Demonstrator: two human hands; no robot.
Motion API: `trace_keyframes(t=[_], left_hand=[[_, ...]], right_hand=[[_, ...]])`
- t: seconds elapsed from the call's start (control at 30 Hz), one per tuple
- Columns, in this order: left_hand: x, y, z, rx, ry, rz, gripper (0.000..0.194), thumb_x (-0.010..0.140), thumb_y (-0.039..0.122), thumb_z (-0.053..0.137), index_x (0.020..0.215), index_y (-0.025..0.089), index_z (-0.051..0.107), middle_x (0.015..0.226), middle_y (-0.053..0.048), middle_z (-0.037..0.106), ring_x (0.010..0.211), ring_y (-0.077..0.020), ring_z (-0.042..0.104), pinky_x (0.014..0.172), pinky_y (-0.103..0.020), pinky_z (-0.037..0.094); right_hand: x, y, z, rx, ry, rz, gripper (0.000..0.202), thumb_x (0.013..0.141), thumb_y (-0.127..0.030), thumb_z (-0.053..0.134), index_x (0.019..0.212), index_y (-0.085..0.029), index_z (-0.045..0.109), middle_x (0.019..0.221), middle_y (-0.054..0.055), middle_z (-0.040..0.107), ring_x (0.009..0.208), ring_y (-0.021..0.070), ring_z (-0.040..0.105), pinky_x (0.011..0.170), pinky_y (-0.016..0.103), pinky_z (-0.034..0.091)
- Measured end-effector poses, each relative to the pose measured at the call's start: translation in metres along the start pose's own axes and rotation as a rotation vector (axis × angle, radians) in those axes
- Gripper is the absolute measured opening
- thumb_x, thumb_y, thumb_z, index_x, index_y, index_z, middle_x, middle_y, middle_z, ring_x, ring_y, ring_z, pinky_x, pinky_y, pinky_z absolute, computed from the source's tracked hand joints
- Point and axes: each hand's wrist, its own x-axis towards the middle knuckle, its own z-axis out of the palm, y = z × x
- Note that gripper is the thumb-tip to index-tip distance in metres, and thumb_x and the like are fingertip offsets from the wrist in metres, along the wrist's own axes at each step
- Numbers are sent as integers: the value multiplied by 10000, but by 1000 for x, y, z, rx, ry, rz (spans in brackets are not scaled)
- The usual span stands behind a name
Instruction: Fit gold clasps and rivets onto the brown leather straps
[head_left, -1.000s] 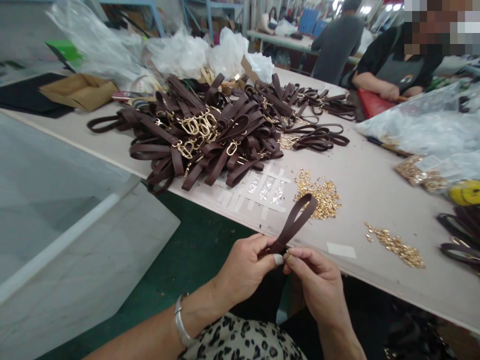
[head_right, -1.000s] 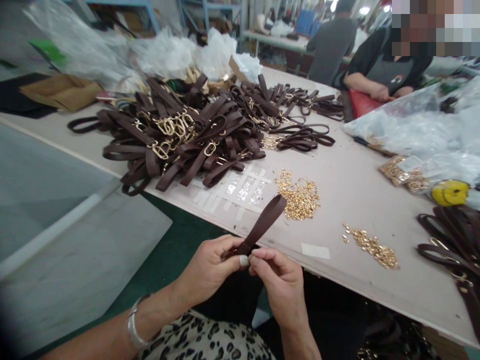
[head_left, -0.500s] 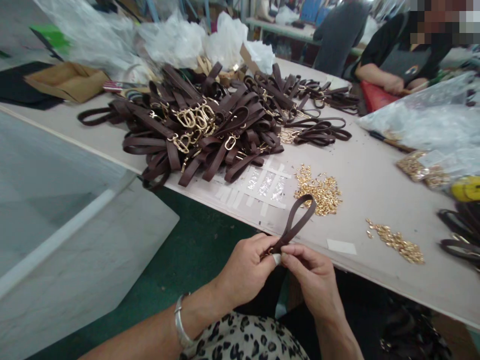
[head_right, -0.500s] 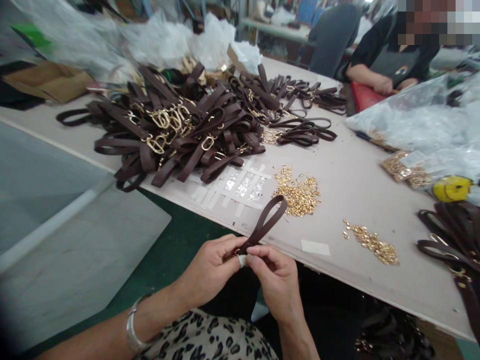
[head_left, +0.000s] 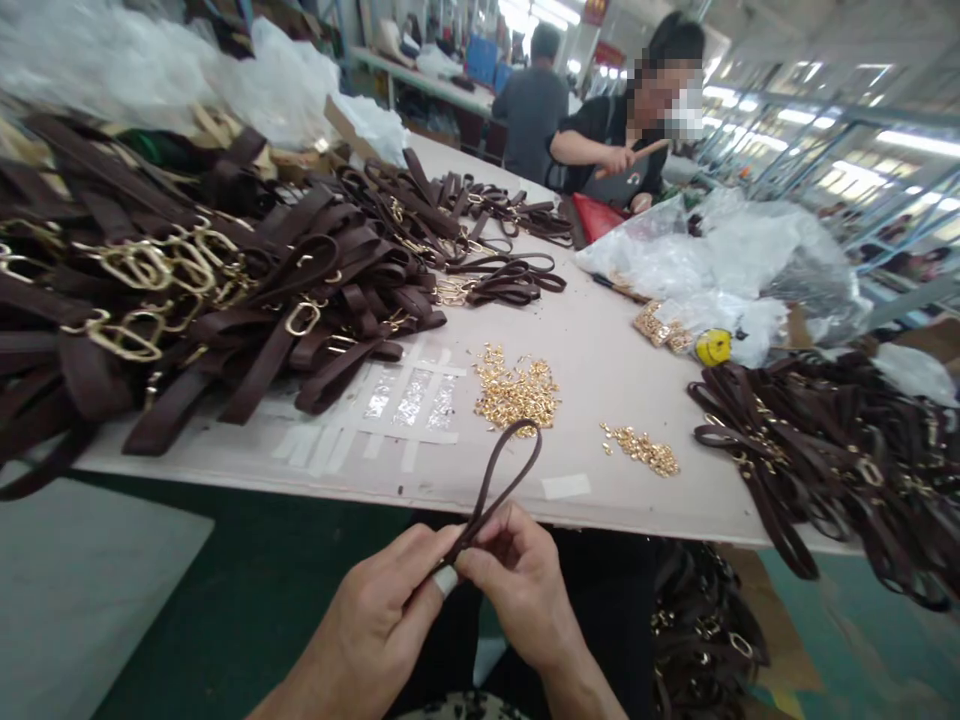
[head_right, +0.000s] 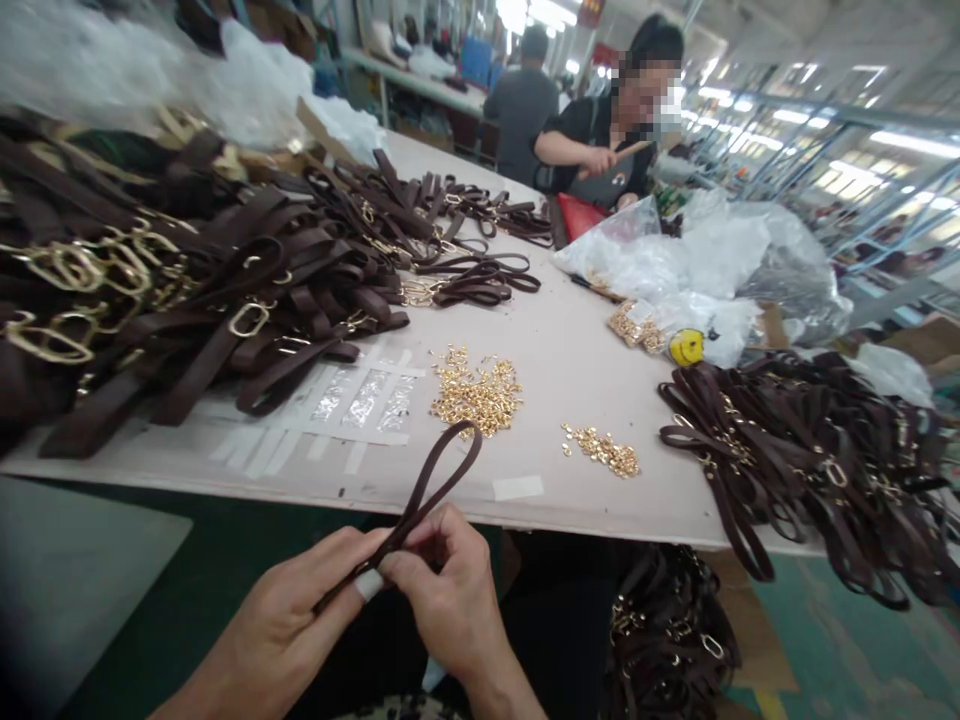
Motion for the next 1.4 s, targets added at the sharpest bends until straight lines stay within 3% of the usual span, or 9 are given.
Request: trace_keyframes(t=[0.1,0.2,0.4,0.57,0.83,1.07,1.17,1.27,1.4], left_hand=[[7,6,3,-113,-16,-62,393,973,204,472,1333,324,574,982,1,671,912,-142,668,832,-201,501],[13,12,5,-327,-25,-244,371,986,295,471,1339,313,583,935,2,696,823,-141,679,821,-224,514],[13,4,9,-723,69,-525,447,933,430,568,1361,305,589,971,-18,675,740,-138,632,755,-265,521],[11,1,14,-783,137,-585,472,924,497,564,1330,263,624,919,-24,660,703,-136,572,726,-289,499],[24,17,11,-860,192,-590,381,793,295,739,1173,267,730,1159,-23,728,989,-181,625,924,-273,462],[25,16,12,-882,227,-584,228,707,171,759,934,153,742,812,-7,725,749,-131,630,739,-241,496],[26,12,13,-876,253,-585,221,667,162,780,875,132,713,770,-9,718,685,-120,613,658,-232,486],[27,10,15,-861,295,-565,197,668,151,781,845,125,699,720,-2,707,654,-111,606,645,-226,482],[25,12,17,-891,264,-489,182,742,158,741,918,121,714,823,-29,743,756,-137,653,748,-251,508]], right_hand=[[2,-8,-9,-66,-18,1,153,779,-209,727,801,-203,576,724,-34,639,672,136,605,649,250,485],[12,-22,-41,-307,35,-92,126,834,-298,682,891,-201,627,807,5,680,760,169,641,709,280,509],[51,-44,-144,-1290,562,-276,241,900,-350,548,1034,-195,675,947,62,730,827,217,648,802,350,486],[71,-41,-173,-1482,548,-232,242,887,-310,524,969,-205,727,909,92,745,866,281,644,809,396,459],[79,-39,-170,-1534,468,-201,271,875,-315,520,989,-226,750,971,87,758,905,269,672,862,392,465],[79,-42,-171,-1399,492,-172,228,809,-314,595,975,-220,720,871,77,755,788,263,685,745,402,499],[63,-37,-139,-1037,449,-332,184,799,-339,678,936,-216,693,886,66,733,804,235,679,795,401,515],[35,-26,-87,-621,267,-427,141,816,-293,728,917,-228,653,880,32,696,814,184,662,761,327,537],[9,-9,-30,-428,51,-495,137,870,-140,664,946,-249,631,891,4,660,867,153,640,771,280,531]])
